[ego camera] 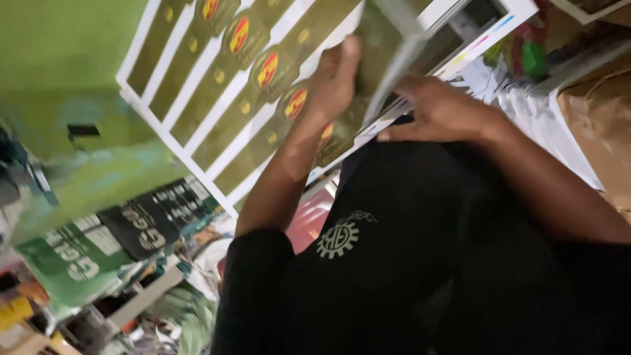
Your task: Organizing and stacking printed labels or packaging sheets in a finishing area.
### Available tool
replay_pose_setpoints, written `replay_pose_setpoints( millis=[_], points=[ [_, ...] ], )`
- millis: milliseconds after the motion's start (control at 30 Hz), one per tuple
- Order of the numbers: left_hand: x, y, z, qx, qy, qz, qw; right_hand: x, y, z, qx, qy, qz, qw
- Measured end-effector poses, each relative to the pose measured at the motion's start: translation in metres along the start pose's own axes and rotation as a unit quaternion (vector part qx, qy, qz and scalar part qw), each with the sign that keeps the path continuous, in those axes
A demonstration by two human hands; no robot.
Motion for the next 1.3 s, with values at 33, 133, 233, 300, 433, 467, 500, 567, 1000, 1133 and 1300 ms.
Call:
replay_pose_setpoints(
  millis=[33, 133, 233, 300, 433, 467, 500, 567, 1000, 1133, 1300],
  points=[
    [-0.013, 0.000, 0.004, -0.008, -0.004, 0.001, 1.000, -0.001, 0.016, -0.004, 0.008, -0.004, 0.003, 1.000],
    [-0.050, 0.000, 0.010, 0.030, 0.048, -0.050, 0.997, -0.004, 0.056, -0.013, -0.052, -0.159, -0.036, 0.985],
    [-0.066, -0.005, 0.013, 0.055, 0.158, -0.121, 0.978, -0.015, 0.081, -0.015, -0.145, -0.057, -0.145, 0.977],
    [-0.059, -0.011, 0.017, 0.099, 0.191, -0.050, 0.975, -0.015, 0.089, -0.014, -0.241, -0.111, -0.216, 0.940],
    [0.007, -0.055, 0.017, 0.044, 0.198, -0.264, 0.943, -0.039, 0.106, -0.019, -0.206, 0.013, -0.069, 0.976],
    [0.016, -0.064, 0.022, 0.029, 0.249, -0.352, 0.902, -0.045, 0.110, -0.019, -0.236, -0.003, -0.157, 0.959],
    [0.026, -0.072, 0.034, 0.016, 0.290, -0.434, 0.853, -0.053, 0.116, -0.014, -0.259, -0.014, -0.245, 0.934],
    [0.030, -0.073, 0.041, 0.048, 0.245, -0.426, 0.870, -0.064, 0.122, -0.010, -0.252, -0.020, -0.230, 0.940],
    [0.027, -0.076, 0.044, 0.068, 0.190, -0.395, 0.896, -0.041, 0.117, 0.012, -0.137, -0.052, -0.292, 0.945],
    [0.027, -0.075, 0.043, 0.109, 0.121, -0.376, 0.912, -0.039, 0.125, 0.018, -0.250, 0.133, -0.237, 0.929],
    [0.015, -0.085, 0.042, 0.117, 0.121, -0.332, 0.928, -0.002, 0.115, 0.019, -0.147, -0.214, 0.065, 0.964]
  ],
)
Point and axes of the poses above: each hand's wrist, its own z-axis away from the middle knuckle, its own y-axis out of the palm, x = y × z, the point moved 1 cm from there along -z, towards the middle knuckle, and after that the axes turned 6 degrees about -x, right-handed, at the moved point
